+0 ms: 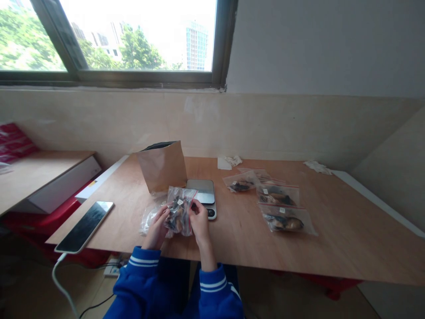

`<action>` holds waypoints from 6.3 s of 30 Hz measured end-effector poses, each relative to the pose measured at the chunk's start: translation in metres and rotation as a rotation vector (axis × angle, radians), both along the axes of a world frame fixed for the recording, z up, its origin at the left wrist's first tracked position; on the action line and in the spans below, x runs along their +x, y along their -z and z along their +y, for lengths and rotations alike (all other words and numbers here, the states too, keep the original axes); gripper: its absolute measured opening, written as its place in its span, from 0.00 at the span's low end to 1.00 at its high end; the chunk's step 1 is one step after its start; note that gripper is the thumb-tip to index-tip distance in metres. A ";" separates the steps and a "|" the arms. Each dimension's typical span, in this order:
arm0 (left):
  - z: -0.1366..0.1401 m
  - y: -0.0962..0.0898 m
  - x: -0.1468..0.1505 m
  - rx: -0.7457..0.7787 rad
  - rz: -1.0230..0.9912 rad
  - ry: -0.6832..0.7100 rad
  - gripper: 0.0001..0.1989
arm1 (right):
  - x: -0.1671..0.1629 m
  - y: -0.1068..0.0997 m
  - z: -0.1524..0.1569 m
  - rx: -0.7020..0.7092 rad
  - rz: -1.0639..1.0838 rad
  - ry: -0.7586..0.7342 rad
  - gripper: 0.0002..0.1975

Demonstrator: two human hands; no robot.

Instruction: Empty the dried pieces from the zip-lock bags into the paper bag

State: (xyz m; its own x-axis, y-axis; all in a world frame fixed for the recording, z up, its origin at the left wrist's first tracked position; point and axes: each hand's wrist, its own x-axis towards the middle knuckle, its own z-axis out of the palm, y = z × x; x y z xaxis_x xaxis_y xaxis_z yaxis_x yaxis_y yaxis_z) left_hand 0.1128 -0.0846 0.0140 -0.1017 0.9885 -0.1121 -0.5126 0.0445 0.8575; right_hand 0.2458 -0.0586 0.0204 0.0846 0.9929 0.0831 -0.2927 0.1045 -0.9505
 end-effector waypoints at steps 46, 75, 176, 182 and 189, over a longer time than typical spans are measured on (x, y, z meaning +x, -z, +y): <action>0.004 0.002 -0.012 -0.190 -0.544 -0.088 0.13 | -0.015 -0.006 -0.003 0.017 0.364 -0.018 0.19; 0.009 0.022 -0.020 -0.145 -0.641 -0.069 0.12 | -0.059 -0.154 0.161 0.880 -0.671 -0.042 0.14; 0.001 -0.008 -0.029 0.081 -0.091 -0.074 0.30 | -0.032 -0.036 -0.003 0.290 -0.369 -0.332 0.21; 0.001 -0.013 -0.046 0.062 0.117 0.033 0.24 | -0.030 -0.015 -0.012 0.233 -0.302 -0.393 0.35; 0.000 -0.003 -0.046 -0.034 0.139 0.022 0.19 | -0.020 -0.003 -0.004 0.179 -0.318 -0.299 0.21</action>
